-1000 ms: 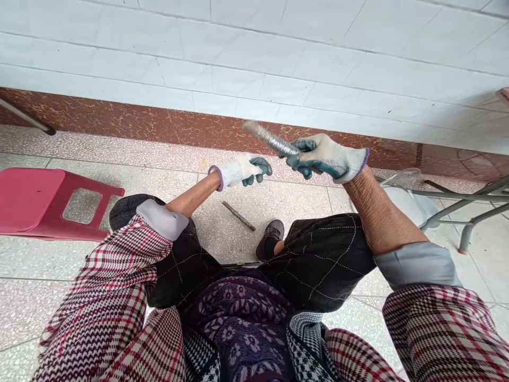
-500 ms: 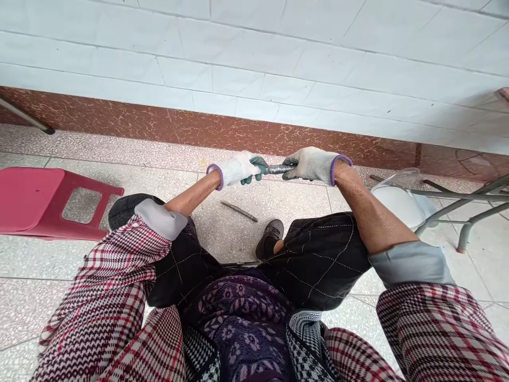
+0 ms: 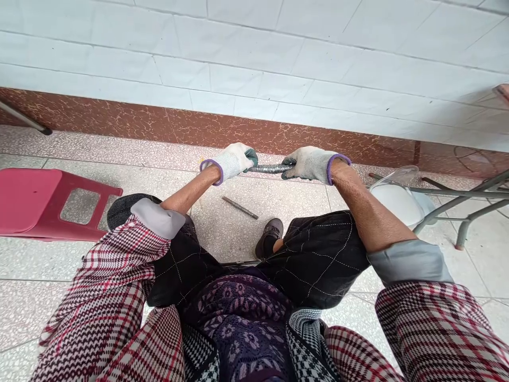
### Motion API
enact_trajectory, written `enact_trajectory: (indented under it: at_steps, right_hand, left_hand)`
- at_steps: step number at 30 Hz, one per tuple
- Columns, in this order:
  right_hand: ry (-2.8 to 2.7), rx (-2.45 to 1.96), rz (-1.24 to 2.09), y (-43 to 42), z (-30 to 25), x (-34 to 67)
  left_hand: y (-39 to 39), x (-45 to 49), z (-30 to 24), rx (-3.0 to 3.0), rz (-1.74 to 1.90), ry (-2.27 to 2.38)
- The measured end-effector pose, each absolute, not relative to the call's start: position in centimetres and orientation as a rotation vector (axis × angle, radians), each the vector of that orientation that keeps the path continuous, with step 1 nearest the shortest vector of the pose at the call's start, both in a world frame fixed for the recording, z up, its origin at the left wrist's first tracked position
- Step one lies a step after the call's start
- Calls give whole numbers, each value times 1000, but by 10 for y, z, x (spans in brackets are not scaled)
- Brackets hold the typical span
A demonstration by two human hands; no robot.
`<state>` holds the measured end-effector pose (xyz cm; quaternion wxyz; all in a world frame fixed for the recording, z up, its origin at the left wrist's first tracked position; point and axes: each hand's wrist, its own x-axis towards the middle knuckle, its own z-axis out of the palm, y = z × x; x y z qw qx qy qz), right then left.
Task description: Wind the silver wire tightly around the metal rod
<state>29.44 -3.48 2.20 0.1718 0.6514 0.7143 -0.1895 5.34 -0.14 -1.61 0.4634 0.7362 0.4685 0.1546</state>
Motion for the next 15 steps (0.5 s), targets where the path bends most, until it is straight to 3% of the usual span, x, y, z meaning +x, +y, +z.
enact_trajectory:
  at_steps: [5, 10, 13, 15]
  right_hand:
    - [2132, 2084, -513, -33, 24, 285]
    - [2270, 2453, -1416, -44, 44, 286]
    - [2274, 2209, -1784, -52, 50, 290]
    - [2183, 1956, -1803, -55, 47, 289]
  left_hand:
    - [-15, 62, -23, 1608, 368, 1030]
    - [-26, 71, -35, 1574, 328, 931]
    - [-19, 68, -36, 1591, 326, 962]
    - [-12, 63, -34, 1623, 330, 990]
